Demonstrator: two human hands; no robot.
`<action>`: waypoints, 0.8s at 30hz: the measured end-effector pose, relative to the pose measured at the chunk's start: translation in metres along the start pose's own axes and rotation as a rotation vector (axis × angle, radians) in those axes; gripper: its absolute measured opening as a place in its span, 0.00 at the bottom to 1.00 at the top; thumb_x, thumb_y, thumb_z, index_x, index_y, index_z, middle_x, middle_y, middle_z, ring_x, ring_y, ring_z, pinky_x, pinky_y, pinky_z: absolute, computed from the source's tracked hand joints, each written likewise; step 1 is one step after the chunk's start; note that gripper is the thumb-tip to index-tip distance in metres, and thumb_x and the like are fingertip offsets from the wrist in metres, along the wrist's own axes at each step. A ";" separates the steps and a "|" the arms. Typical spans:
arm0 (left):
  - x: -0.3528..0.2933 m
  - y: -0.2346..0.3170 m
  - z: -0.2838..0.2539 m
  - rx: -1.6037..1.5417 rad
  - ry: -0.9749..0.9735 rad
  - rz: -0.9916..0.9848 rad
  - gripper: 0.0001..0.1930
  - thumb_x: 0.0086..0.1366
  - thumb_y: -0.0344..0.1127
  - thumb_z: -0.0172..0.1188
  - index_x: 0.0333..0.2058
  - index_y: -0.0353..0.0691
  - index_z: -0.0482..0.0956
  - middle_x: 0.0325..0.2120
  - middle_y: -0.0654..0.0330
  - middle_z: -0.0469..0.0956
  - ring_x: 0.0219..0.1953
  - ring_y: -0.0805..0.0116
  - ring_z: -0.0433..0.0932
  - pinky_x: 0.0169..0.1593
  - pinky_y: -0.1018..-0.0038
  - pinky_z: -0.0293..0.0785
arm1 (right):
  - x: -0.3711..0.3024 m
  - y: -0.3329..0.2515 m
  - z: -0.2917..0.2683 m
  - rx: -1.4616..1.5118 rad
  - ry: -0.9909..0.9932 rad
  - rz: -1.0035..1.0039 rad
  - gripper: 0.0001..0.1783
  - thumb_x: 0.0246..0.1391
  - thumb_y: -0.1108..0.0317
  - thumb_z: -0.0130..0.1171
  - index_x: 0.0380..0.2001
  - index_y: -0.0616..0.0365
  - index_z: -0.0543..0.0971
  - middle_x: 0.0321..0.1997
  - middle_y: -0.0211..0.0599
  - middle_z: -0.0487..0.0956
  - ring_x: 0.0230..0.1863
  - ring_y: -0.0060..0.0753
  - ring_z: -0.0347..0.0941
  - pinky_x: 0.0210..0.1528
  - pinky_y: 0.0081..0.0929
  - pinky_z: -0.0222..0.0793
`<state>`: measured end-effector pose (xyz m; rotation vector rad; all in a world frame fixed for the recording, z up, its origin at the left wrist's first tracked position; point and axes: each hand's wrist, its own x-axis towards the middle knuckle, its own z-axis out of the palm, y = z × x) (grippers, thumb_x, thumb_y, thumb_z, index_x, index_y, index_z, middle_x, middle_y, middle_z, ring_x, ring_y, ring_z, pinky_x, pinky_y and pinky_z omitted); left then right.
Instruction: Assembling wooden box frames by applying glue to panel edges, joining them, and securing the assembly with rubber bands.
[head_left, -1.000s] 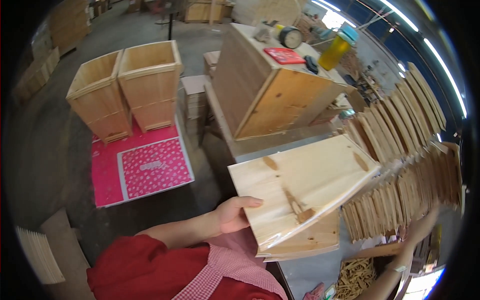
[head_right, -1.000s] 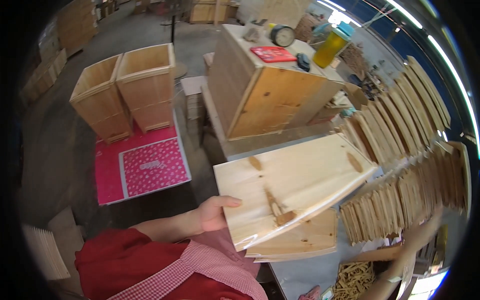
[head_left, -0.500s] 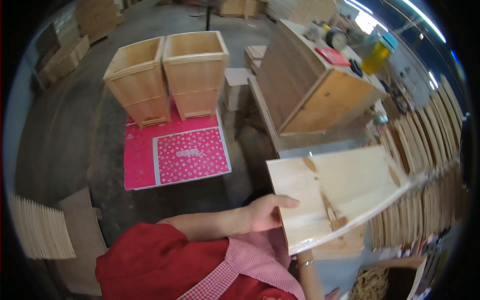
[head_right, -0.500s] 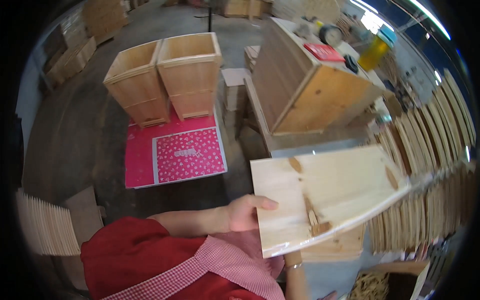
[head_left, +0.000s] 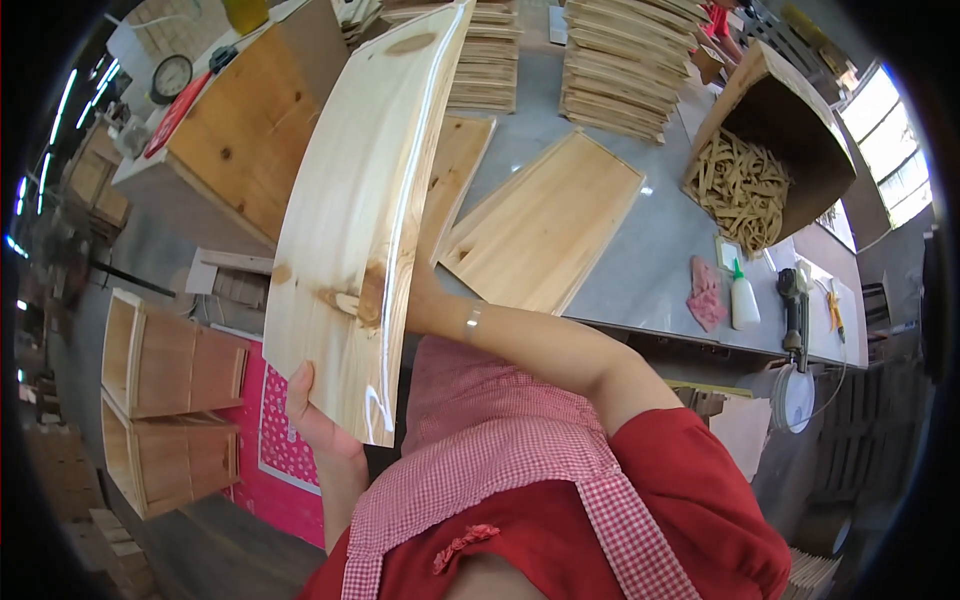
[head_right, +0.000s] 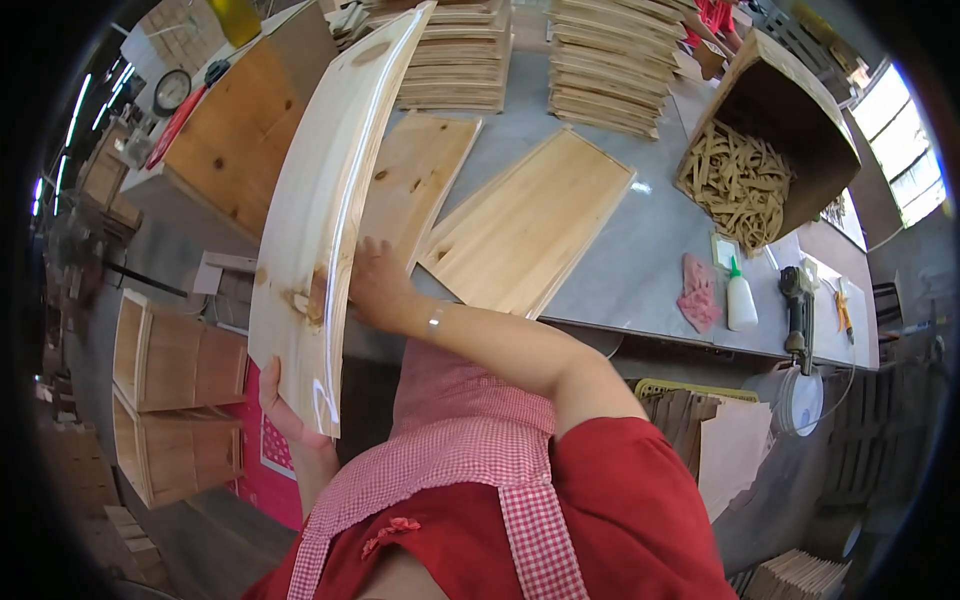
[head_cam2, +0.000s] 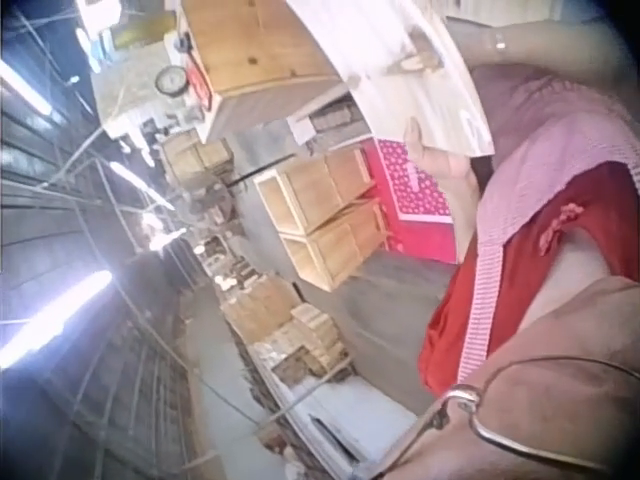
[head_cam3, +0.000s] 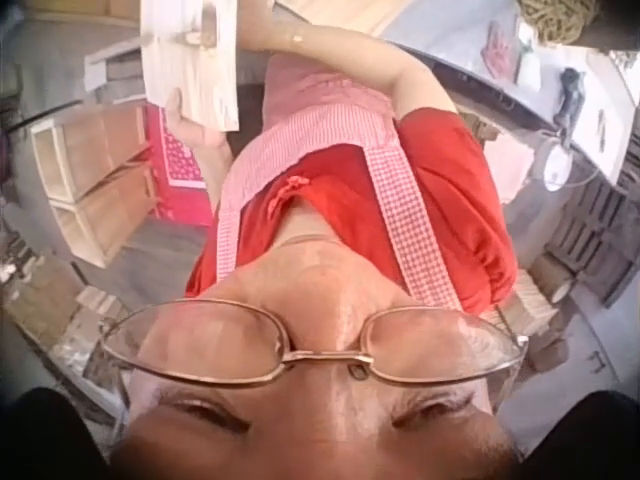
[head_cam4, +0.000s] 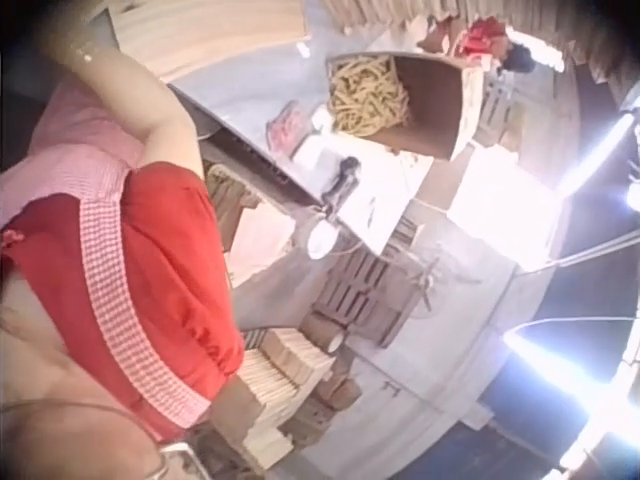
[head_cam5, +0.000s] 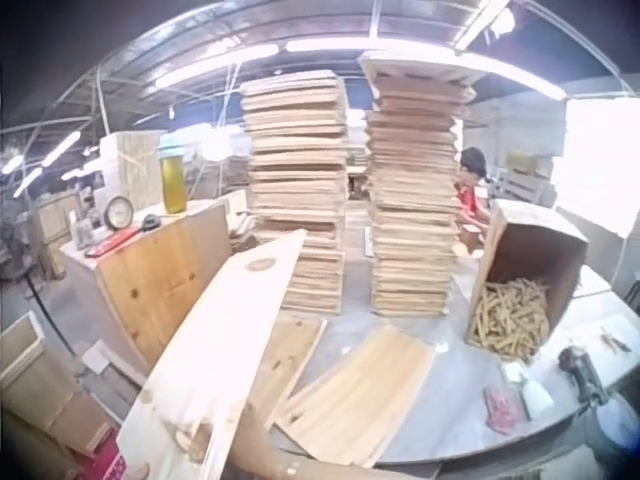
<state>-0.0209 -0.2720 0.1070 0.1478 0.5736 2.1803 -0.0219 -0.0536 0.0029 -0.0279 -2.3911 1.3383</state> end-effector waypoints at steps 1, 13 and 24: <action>0.001 -0.002 0.002 -0.004 0.007 0.000 0.30 0.70 0.39 0.53 0.67 0.33 0.61 0.62 0.44 0.71 0.61 0.47 0.74 0.64 0.51 0.72 | -0.022 -0.005 -0.019 -0.573 -0.026 0.040 0.33 0.58 0.56 0.56 0.63 0.64 0.68 0.64 0.55 0.70 0.65 0.55 0.66 0.63 0.56 0.58; 0.028 -0.039 0.017 0.057 -0.010 -0.124 0.33 0.68 0.36 0.54 0.68 0.32 0.58 0.64 0.47 0.68 0.64 0.49 0.70 0.67 0.53 0.67 | -0.225 -0.041 -0.125 -1.002 -0.133 0.293 0.38 0.52 0.71 0.55 0.67 0.69 0.61 0.74 0.61 0.56 0.75 0.63 0.52 0.72 0.53 0.55; 0.047 -0.072 0.023 0.182 0.067 -0.115 0.34 0.66 0.29 0.55 0.69 0.33 0.56 0.66 0.49 0.66 0.68 0.51 0.64 0.72 0.53 0.57 | -0.248 -0.044 -0.126 -0.961 0.095 0.378 0.40 0.52 0.74 0.54 0.71 0.59 0.59 0.76 0.53 0.56 0.77 0.61 0.48 0.75 0.59 0.44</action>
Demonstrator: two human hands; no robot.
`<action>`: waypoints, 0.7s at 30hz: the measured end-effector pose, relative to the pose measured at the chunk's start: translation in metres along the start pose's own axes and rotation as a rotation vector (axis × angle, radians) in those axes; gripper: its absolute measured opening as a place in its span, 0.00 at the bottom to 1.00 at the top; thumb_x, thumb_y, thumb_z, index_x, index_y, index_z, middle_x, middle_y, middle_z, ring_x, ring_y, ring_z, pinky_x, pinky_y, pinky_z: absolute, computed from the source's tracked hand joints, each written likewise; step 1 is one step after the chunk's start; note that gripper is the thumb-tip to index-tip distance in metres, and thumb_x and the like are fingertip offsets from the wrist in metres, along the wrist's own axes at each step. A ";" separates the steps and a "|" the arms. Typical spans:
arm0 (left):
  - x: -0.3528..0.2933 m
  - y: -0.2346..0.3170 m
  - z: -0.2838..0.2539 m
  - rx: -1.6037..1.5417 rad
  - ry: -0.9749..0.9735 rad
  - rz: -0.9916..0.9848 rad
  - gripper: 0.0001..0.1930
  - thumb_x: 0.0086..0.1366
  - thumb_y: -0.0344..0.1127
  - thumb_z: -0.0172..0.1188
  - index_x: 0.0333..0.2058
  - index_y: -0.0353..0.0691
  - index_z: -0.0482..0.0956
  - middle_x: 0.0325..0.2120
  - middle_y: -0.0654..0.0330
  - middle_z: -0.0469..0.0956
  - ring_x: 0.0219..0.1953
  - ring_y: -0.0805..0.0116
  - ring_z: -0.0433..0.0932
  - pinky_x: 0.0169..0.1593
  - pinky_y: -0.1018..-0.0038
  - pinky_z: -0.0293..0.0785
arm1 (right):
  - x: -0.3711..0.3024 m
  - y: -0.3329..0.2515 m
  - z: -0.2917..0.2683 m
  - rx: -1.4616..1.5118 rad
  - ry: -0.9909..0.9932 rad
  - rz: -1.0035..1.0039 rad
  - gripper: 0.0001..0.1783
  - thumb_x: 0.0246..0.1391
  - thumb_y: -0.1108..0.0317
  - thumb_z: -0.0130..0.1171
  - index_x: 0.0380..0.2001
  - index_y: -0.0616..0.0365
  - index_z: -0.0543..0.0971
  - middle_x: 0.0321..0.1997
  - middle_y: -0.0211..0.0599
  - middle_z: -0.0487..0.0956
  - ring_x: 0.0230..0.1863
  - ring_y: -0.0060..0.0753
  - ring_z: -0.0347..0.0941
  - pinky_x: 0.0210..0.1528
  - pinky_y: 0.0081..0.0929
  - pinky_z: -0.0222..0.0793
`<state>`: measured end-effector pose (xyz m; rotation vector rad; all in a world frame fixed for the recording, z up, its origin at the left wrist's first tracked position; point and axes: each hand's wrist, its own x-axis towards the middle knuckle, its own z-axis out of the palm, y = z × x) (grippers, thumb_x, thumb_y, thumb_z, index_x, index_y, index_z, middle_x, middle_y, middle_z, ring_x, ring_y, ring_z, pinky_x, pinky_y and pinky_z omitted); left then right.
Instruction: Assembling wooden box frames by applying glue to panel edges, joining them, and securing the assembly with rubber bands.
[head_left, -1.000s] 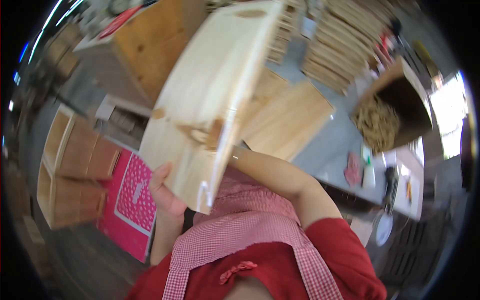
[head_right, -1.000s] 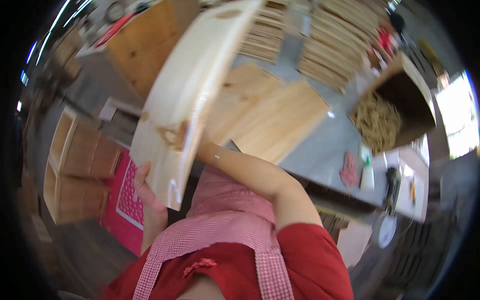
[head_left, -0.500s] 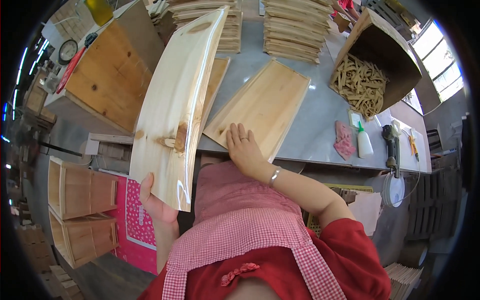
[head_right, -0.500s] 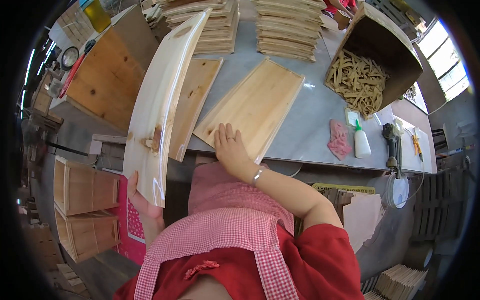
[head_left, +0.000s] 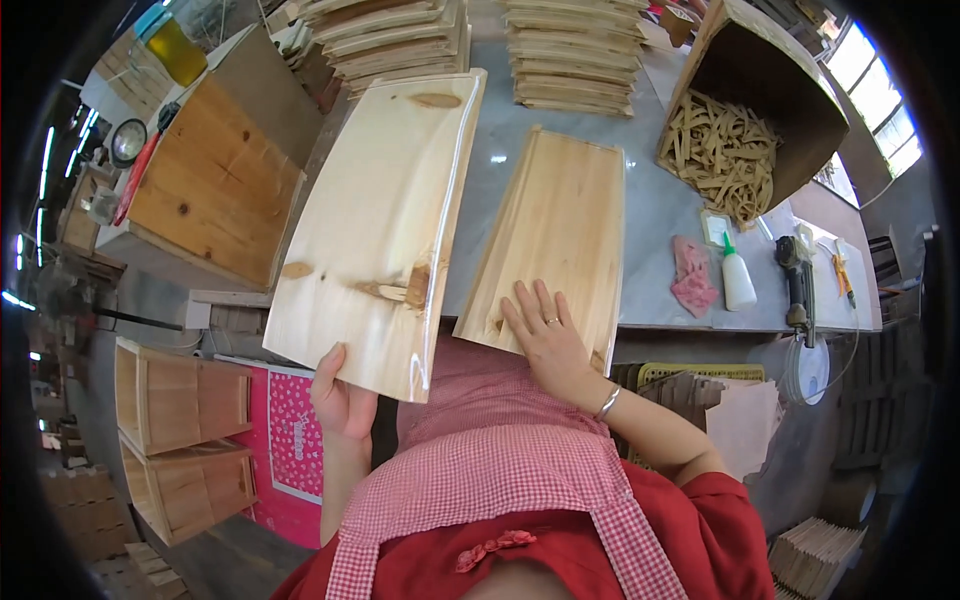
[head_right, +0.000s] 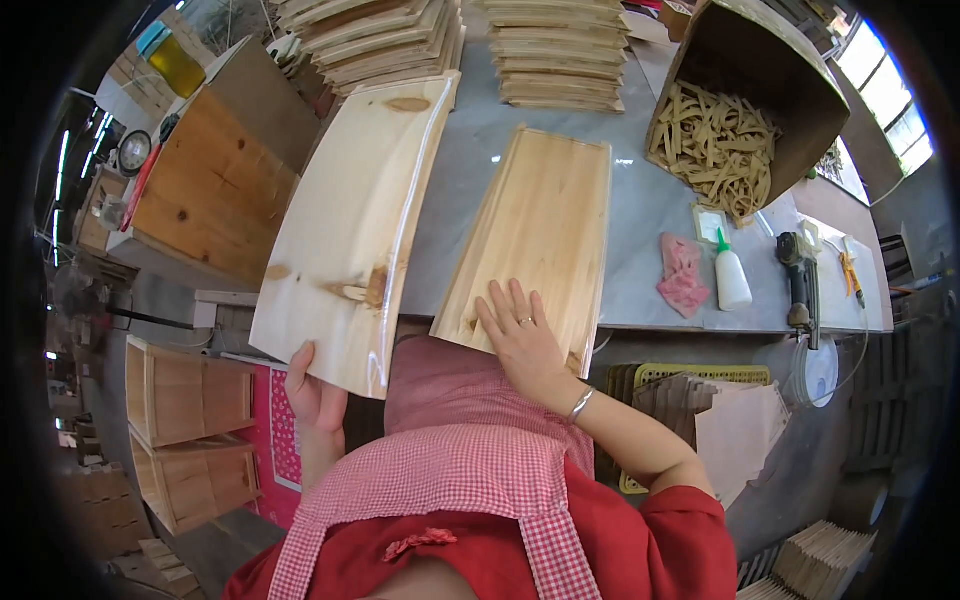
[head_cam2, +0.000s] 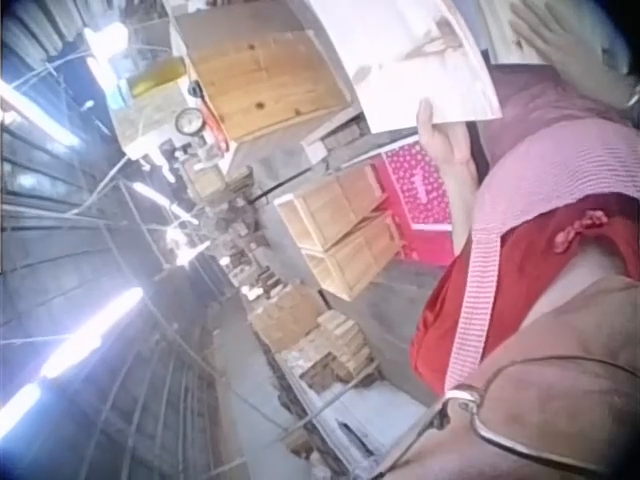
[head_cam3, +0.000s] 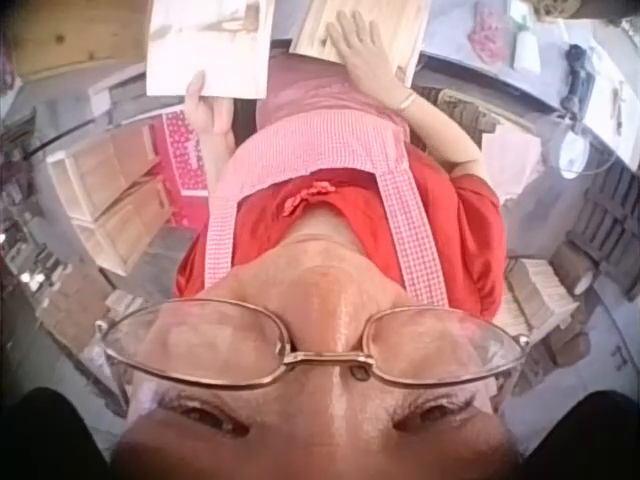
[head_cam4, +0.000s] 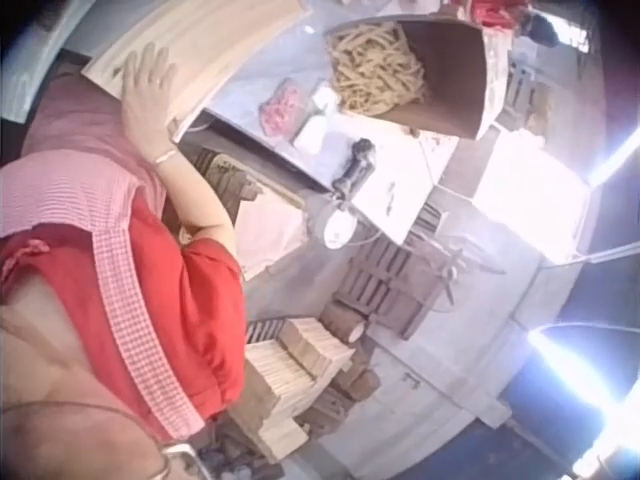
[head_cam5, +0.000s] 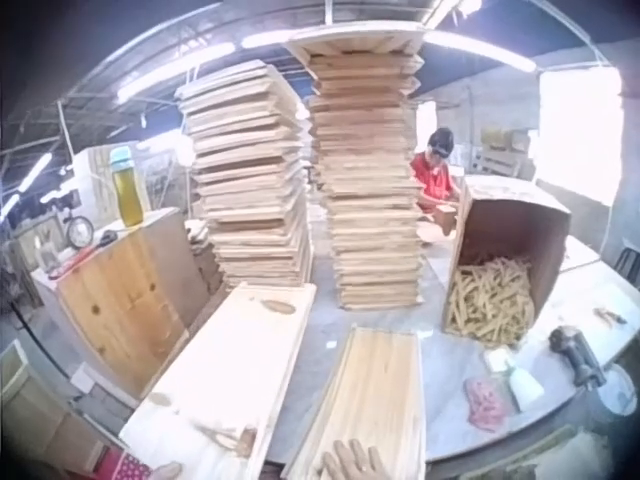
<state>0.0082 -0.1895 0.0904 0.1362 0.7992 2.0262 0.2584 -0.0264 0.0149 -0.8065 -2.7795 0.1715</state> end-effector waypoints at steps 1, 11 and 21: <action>0.000 -0.002 0.002 0.050 0.018 -0.014 0.34 0.66 0.29 0.55 0.69 0.33 0.56 0.66 0.49 0.66 0.68 0.51 0.64 0.72 0.53 0.58 | -0.003 0.001 0.000 -0.021 -0.020 -0.006 0.40 0.53 0.74 0.54 0.71 0.57 0.59 0.76 0.51 0.56 0.77 0.61 0.48 0.75 0.59 0.44; 0.012 -0.024 0.006 0.416 0.044 0.150 0.36 0.64 0.20 0.58 0.68 0.33 0.54 0.63 0.50 0.66 0.64 0.56 0.68 0.67 0.59 0.68 | -0.014 0.000 -0.008 0.138 -0.079 -0.139 0.40 0.53 0.75 0.53 0.71 0.55 0.60 0.77 0.49 0.56 0.78 0.58 0.47 0.75 0.58 0.45; 0.042 -0.060 -0.006 0.761 -0.003 0.313 0.21 0.64 0.22 0.64 0.55 0.28 0.73 0.48 0.56 0.78 0.48 0.70 0.77 0.54 0.72 0.74 | 0.004 0.005 -0.006 0.133 -0.064 -0.139 0.39 0.53 0.76 0.54 0.70 0.55 0.62 0.76 0.50 0.56 0.78 0.57 0.47 0.75 0.57 0.45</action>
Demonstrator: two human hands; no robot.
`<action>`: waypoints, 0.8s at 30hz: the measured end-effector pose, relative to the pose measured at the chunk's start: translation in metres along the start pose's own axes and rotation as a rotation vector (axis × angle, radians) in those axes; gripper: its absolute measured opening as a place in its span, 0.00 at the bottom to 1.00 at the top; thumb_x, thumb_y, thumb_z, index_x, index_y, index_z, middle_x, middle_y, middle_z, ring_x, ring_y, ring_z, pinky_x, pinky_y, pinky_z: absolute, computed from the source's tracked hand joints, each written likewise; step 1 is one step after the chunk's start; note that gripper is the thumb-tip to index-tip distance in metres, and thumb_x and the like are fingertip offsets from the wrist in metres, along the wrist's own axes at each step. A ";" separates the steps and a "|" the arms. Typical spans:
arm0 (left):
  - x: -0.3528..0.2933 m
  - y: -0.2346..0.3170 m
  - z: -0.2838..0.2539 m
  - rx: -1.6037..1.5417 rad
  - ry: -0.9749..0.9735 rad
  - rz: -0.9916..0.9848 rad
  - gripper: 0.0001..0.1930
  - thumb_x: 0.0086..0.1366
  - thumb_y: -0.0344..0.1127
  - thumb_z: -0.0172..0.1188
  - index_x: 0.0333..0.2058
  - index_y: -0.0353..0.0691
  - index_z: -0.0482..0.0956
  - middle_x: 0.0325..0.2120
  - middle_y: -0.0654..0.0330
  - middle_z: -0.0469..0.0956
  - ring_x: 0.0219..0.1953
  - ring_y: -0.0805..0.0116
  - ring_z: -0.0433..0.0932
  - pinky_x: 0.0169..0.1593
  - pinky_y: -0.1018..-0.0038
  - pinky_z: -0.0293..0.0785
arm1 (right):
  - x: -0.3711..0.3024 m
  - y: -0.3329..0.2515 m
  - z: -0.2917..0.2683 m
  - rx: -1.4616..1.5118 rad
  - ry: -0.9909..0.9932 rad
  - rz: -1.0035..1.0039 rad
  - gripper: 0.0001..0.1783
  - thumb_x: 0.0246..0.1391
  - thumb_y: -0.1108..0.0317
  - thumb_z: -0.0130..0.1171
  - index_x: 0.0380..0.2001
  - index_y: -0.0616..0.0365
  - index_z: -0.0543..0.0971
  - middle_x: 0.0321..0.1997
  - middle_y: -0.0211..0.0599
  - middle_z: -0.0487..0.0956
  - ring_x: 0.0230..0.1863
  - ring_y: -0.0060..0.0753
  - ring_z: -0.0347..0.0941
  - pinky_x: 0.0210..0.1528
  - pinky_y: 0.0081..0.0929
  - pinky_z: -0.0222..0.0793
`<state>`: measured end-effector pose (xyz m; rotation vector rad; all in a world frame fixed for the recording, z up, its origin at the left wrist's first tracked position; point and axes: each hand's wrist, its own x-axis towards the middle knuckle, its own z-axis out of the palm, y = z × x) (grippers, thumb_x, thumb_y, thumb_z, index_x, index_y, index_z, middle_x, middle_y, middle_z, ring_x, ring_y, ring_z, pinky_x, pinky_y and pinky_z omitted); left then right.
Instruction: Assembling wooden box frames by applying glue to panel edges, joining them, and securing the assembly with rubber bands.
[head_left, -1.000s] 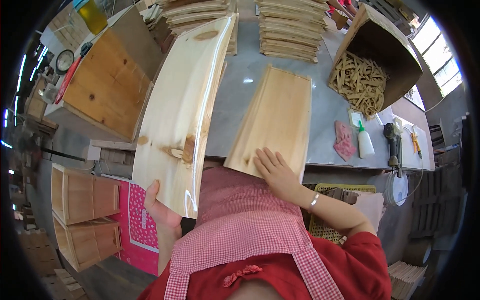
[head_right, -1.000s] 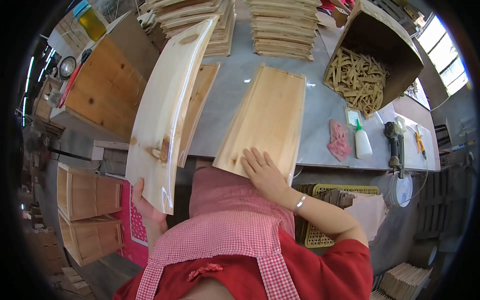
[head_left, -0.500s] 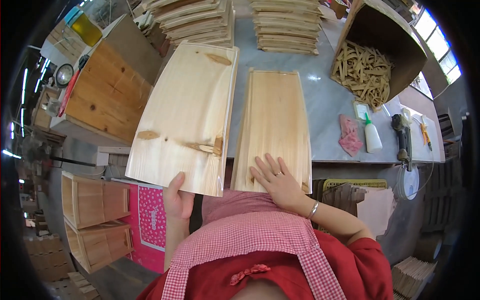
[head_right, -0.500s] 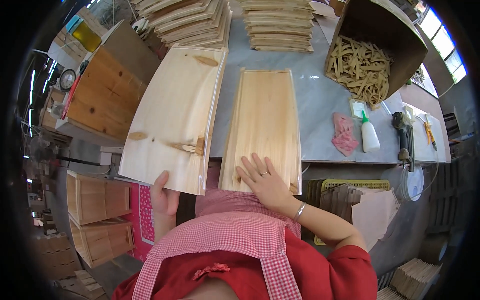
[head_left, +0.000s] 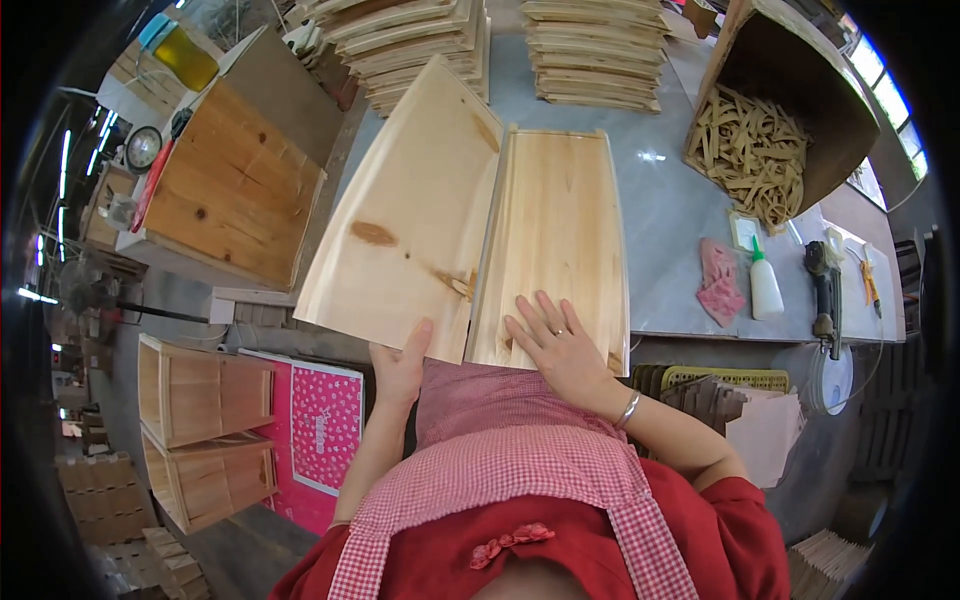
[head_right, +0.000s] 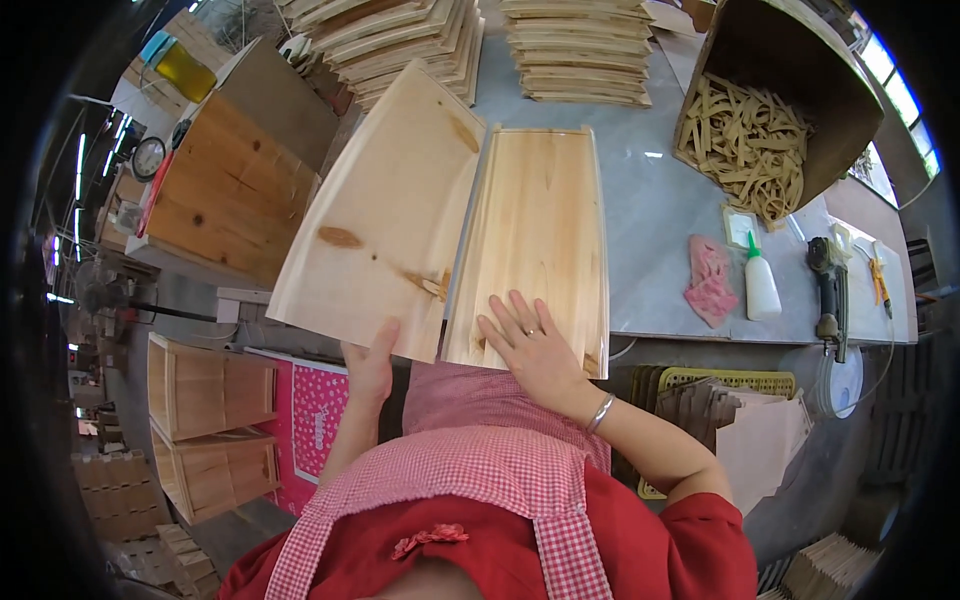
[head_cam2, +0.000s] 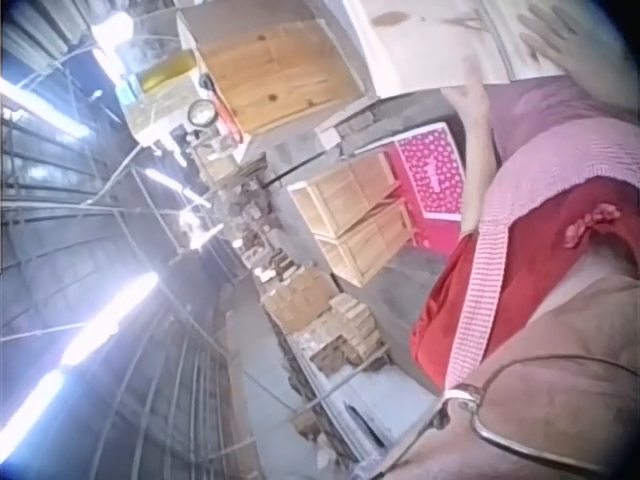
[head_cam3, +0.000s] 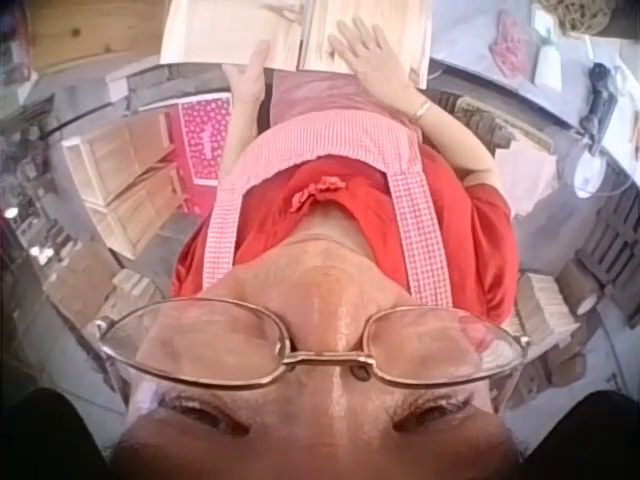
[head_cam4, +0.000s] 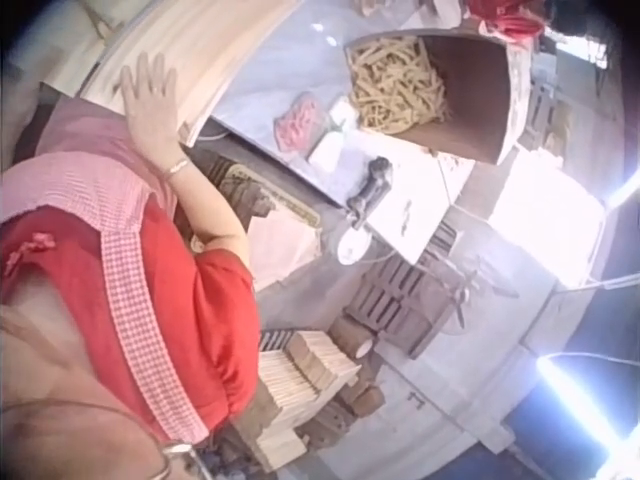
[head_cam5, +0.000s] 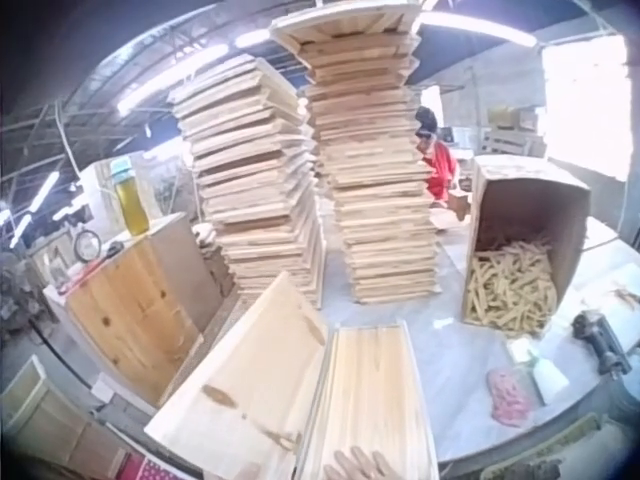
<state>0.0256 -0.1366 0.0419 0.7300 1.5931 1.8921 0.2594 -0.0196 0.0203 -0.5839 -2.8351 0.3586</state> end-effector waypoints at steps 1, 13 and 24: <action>-0.001 -0.002 0.001 0.103 -0.011 0.007 0.19 0.64 0.23 0.65 0.53 0.28 0.74 0.46 0.57 0.78 0.46 0.70 0.77 0.53 0.73 0.74 | 0.001 0.000 0.000 -0.013 -0.005 0.007 0.39 0.53 0.76 0.54 0.70 0.56 0.62 0.76 0.50 0.56 0.78 0.57 0.47 0.75 0.58 0.45; -0.019 -0.006 0.023 0.499 -0.169 0.106 0.10 0.66 0.26 0.63 0.44 0.29 0.79 0.37 0.57 0.81 0.39 0.69 0.79 0.44 0.71 0.76 | 0.003 0.006 0.003 -0.068 -0.032 0.004 0.37 0.56 0.69 0.53 0.70 0.57 0.63 0.76 0.51 0.57 0.77 0.58 0.49 0.74 0.59 0.46; -0.018 -0.005 0.029 0.617 -0.240 0.144 0.09 0.67 0.27 0.61 0.43 0.30 0.81 0.35 0.55 0.82 0.37 0.65 0.80 0.42 0.70 0.77 | 0.003 0.007 0.007 0.057 0.021 0.013 0.36 0.54 0.72 0.53 0.69 0.55 0.64 0.77 0.49 0.56 0.78 0.57 0.48 0.74 0.59 0.46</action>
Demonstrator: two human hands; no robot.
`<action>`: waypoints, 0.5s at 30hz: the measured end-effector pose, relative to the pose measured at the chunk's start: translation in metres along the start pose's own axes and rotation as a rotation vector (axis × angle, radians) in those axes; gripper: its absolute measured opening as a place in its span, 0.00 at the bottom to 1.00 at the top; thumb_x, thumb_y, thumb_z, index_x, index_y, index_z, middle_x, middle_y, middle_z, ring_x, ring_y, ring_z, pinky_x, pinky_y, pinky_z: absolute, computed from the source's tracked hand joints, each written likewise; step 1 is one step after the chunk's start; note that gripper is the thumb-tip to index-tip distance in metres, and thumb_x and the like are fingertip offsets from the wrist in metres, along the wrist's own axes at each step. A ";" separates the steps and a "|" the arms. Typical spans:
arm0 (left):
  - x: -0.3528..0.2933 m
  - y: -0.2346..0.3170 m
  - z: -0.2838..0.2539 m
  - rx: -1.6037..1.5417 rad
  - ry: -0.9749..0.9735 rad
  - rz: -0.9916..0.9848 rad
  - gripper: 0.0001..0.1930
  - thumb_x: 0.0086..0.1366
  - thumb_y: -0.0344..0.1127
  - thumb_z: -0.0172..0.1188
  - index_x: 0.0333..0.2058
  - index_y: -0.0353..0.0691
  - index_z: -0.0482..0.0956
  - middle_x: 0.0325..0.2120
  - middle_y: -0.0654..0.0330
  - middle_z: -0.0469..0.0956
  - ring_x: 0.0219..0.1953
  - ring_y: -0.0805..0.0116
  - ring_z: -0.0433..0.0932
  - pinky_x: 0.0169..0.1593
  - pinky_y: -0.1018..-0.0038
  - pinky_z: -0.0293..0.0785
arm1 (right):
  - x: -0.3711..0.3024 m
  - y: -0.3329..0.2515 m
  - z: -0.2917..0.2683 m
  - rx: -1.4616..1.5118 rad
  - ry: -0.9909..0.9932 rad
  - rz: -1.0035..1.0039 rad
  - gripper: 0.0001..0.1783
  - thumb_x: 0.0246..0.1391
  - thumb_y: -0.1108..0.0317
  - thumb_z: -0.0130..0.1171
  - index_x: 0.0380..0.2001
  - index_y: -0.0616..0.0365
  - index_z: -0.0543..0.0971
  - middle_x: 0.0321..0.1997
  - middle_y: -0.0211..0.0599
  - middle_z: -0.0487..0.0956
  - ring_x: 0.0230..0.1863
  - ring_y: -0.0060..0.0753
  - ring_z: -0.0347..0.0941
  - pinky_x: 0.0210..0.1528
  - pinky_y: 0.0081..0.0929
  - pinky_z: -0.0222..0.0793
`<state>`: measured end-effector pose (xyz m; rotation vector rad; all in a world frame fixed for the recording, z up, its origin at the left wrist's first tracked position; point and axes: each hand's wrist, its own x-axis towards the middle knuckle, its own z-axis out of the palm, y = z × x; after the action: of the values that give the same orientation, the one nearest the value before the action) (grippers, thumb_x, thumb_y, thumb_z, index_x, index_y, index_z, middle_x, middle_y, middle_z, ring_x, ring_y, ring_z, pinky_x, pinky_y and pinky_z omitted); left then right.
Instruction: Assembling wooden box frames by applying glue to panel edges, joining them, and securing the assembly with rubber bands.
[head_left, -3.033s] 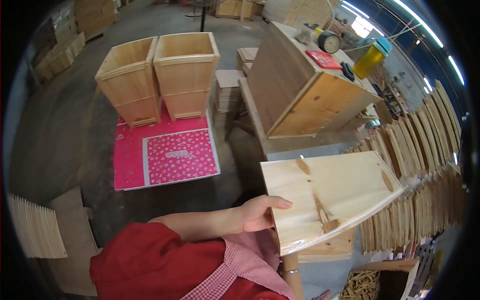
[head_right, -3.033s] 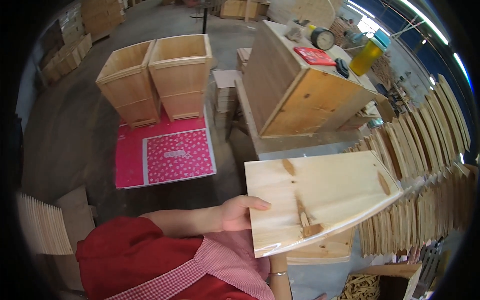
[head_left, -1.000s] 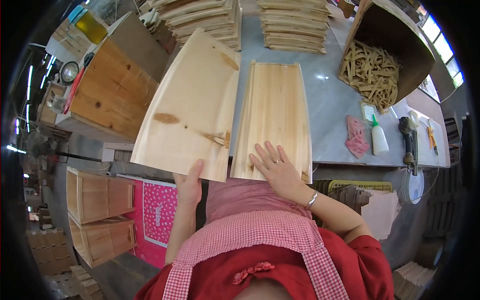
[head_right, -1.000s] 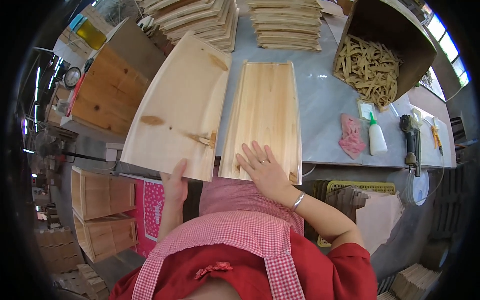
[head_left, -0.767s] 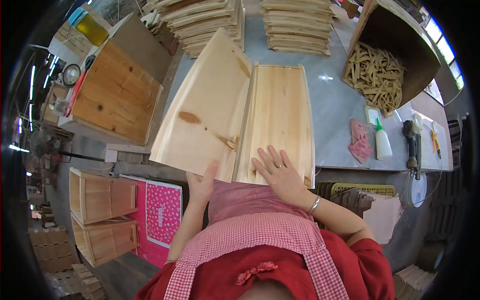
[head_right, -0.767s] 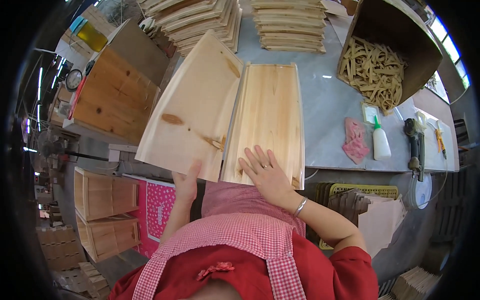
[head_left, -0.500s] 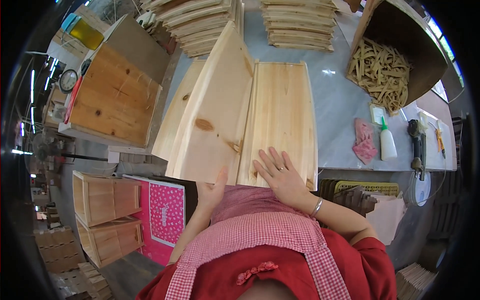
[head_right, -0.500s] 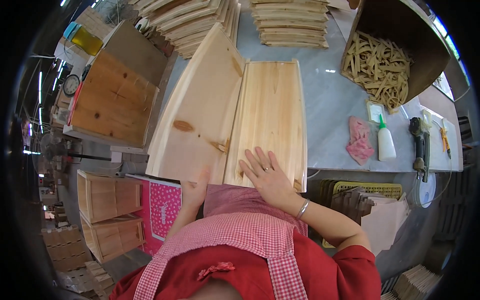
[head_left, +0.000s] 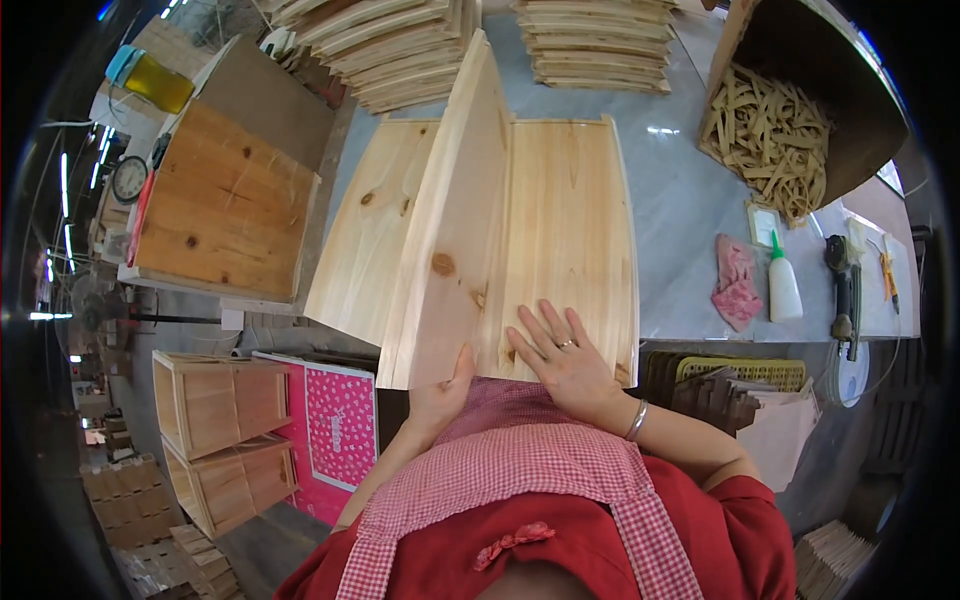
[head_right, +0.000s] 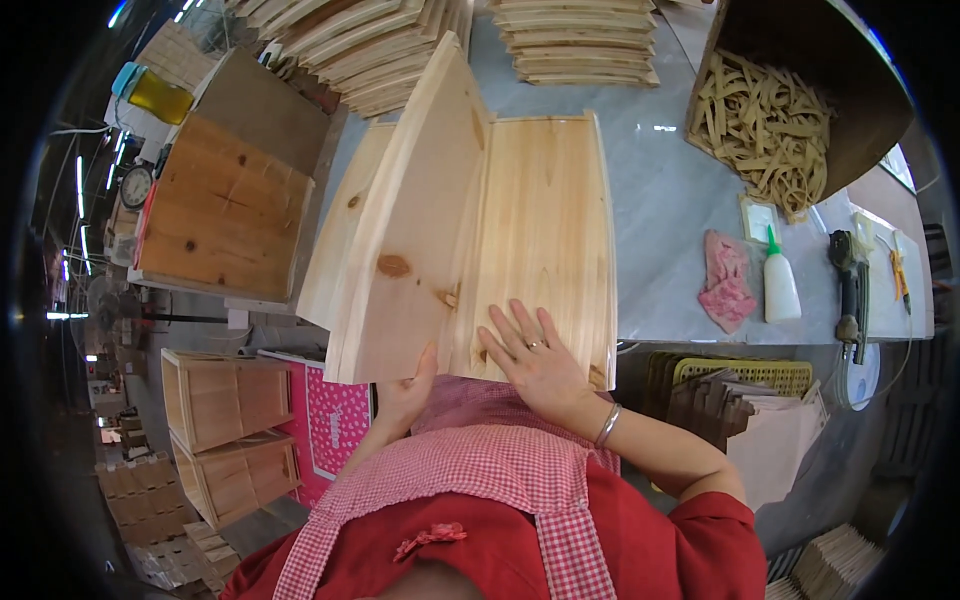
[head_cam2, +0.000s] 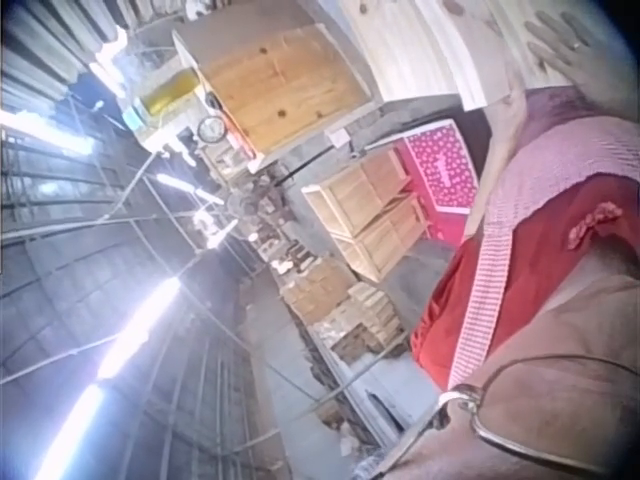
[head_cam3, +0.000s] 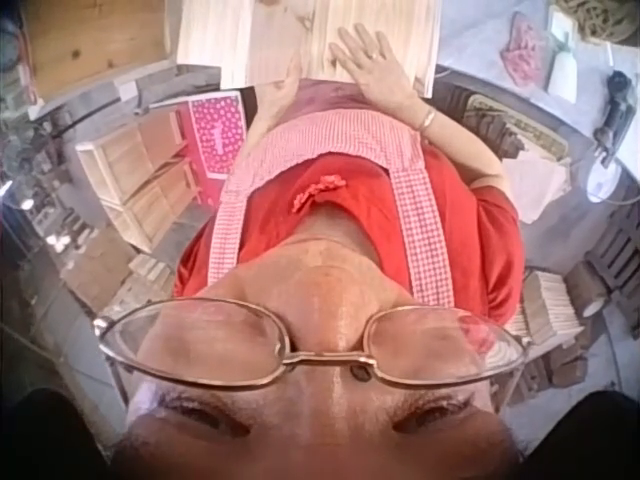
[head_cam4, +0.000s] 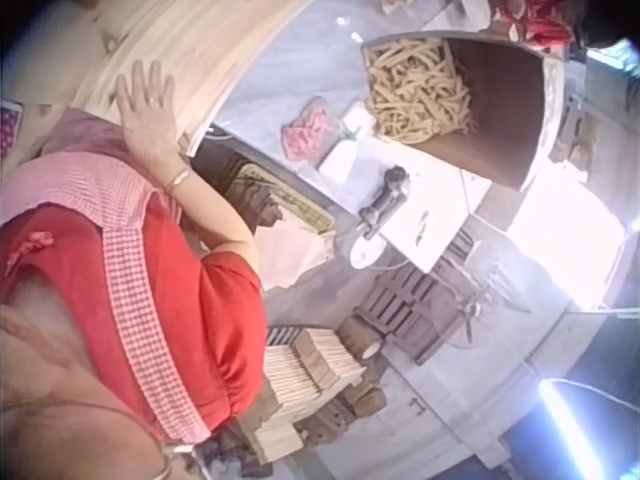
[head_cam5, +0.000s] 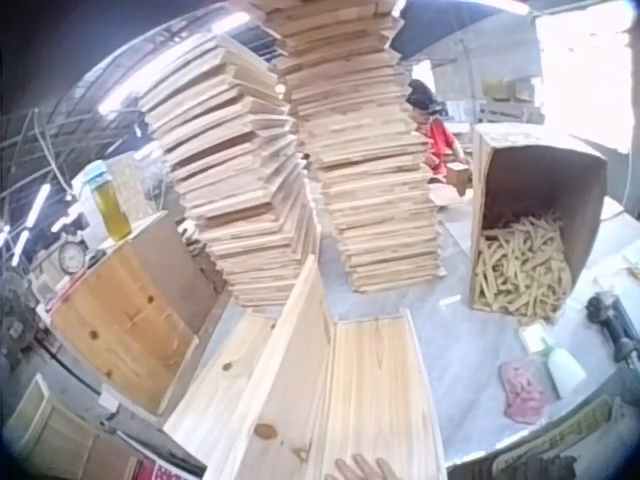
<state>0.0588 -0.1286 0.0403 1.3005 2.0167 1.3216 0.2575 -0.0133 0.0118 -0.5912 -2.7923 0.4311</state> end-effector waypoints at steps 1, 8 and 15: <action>-0.001 -0.005 -0.001 0.052 0.031 0.084 0.08 0.67 0.27 0.61 0.43 0.30 0.81 0.35 0.54 0.82 0.37 0.64 0.80 0.42 0.69 0.77 | -0.001 -0.001 0.000 -0.022 0.000 0.027 0.35 0.55 0.71 0.52 0.69 0.55 0.66 0.77 0.48 0.57 0.78 0.56 0.48 0.74 0.59 0.47; -0.010 -0.030 0.002 -0.068 0.024 -0.108 0.14 0.67 0.25 0.62 0.51 0.30 0.77 0.46 0.55 0.80 0.47 0.64 0.78 0.53 0.68 0.74 | -0.027 0.050 -0.042 0.227 0.184 0.221 0.33 0.52 0.66 0.62 0.63 0.59 0.71 0.70 0.55 0.67 0.72 0.58 0.59 0.72 0.50 0.56; -0.002 -0.036 0.002 -0.097 0.066 -0.065 0.19 0.67 0.25 0.62 0.55 0.25 0.73 0.51 0.51 0.77 0.51 0.63 0.76 0.57 0.69 0.71 | -0.105 0.177 -0.084 -0.339 0.488 0.879 0.15 0.47 0.71 0.63 0.41 0.57 0.81 0.46 0.47 0.80 0.48 0.51 0.77 0.50 0.42 0.75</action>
<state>0.0442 -0.1338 0.0080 1.1525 1.9950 1.4304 0.4388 0.1163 0.0107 -1.7328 -2.0184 -0.0590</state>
